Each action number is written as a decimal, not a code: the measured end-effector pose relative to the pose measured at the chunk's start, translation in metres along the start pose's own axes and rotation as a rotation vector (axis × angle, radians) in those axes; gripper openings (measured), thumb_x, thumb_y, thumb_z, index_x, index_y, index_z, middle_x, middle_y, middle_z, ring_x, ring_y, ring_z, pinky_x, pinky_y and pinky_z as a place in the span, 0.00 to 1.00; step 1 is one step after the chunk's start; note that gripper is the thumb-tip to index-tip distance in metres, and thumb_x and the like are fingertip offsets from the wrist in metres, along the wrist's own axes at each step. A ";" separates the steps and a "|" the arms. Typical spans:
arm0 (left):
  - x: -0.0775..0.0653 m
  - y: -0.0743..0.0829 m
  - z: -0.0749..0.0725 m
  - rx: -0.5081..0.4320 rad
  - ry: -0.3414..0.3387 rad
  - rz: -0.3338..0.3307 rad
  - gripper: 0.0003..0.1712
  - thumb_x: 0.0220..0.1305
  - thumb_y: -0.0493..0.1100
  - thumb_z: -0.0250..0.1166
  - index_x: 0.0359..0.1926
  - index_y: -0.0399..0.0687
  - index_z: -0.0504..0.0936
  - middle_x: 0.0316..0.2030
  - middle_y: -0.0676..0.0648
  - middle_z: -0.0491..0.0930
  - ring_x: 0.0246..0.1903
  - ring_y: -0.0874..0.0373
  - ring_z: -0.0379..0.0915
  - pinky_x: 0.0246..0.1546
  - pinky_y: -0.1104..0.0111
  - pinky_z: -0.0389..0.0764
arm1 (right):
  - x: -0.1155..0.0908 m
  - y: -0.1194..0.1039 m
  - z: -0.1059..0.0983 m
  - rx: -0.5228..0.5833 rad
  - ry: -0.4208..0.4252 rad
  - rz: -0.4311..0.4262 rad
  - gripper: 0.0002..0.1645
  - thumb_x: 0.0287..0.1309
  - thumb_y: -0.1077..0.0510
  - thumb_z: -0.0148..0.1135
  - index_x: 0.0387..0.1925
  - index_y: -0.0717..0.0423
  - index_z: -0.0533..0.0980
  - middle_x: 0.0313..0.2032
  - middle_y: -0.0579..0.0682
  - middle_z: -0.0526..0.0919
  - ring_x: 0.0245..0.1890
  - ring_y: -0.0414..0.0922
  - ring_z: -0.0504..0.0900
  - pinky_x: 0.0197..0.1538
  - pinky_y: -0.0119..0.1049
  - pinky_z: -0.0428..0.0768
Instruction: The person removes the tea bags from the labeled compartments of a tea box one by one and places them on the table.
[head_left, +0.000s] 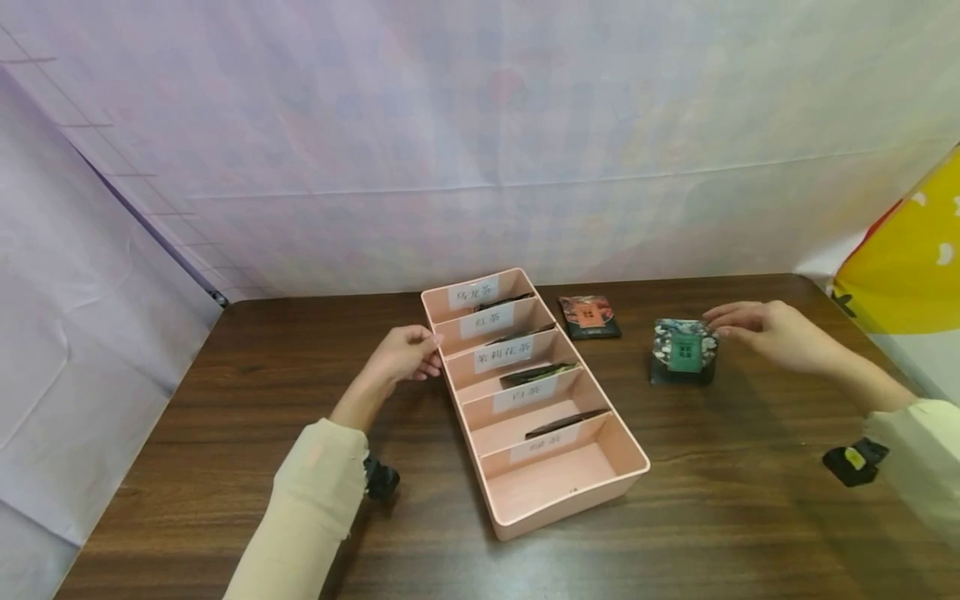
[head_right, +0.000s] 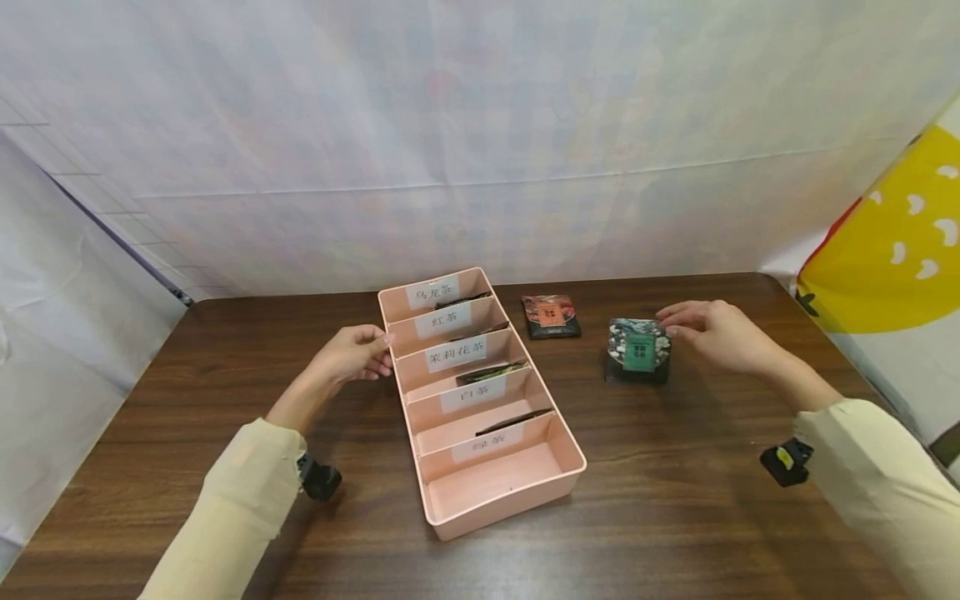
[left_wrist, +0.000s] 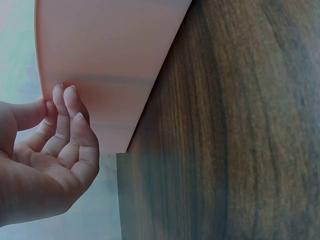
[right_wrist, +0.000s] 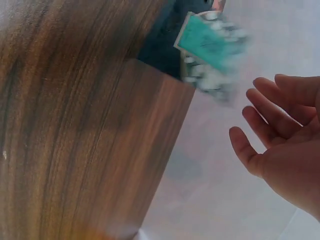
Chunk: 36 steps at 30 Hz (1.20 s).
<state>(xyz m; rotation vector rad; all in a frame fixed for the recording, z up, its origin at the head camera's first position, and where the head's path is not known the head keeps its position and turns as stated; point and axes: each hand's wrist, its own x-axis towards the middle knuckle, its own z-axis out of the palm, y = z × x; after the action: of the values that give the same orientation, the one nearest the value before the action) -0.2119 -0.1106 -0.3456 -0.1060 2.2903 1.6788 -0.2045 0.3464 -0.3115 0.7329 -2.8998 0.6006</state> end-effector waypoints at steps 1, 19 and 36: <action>0.000 0.000 0.000 0.000 0.000 0.000 0.11 0.68 0.39 0.52 0.34 0.33 0.71 0.18 0.49 0.73 0.17 0.63 0.72 0.20 0.73 0.73 | 0.000 0.000 0.001 0.006 0.006 0.001 0.09 0.59 0.67 0.55 0.40 0.66 0.79 0.44 0.62 0.79 0.34 0.30 0.75 0.29 0.26 0.72; -0.003 0.002 -0.001 -0.008 0.002 0.008 0.10 0.68 0.39 0.52 0.32 0.36 0.71 0.18 0.49 0.73 0.17 0.62 0.72 0.20 0.73 0.72 | -0.013 -0.010 0.022 0.173 -0.223 0.167 0.18 0.67 0.59 0.48 0.50 0.68 0.73 0.48 0.66 0.76 0.45 0.53 0.75 0.41 0.45 0.75; -0.002 0.001 -0.001 -0.011 -0.008 0.016 0.10 0.68 0.39 0.52 0.32 0.36 0.71 0.18 0.49 0.74 0.17 0.63 0.72 0.21 0.72 0.73 | -0.020 -0.007 0.044 0.259 -0.274 0.194 0.23 0.69 0.58 0.42 0.53 0.76 0.67 0.52 0.72 0.70 0.55 0.66 0.66 0.53 0.58 0.65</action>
<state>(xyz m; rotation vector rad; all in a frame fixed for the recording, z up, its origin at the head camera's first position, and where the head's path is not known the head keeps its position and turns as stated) -0.2107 -0.1111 -0.3444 -0.0827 2.2826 1.6965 -0.1836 0.3324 -0.3530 0.6046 -3.2094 0.9845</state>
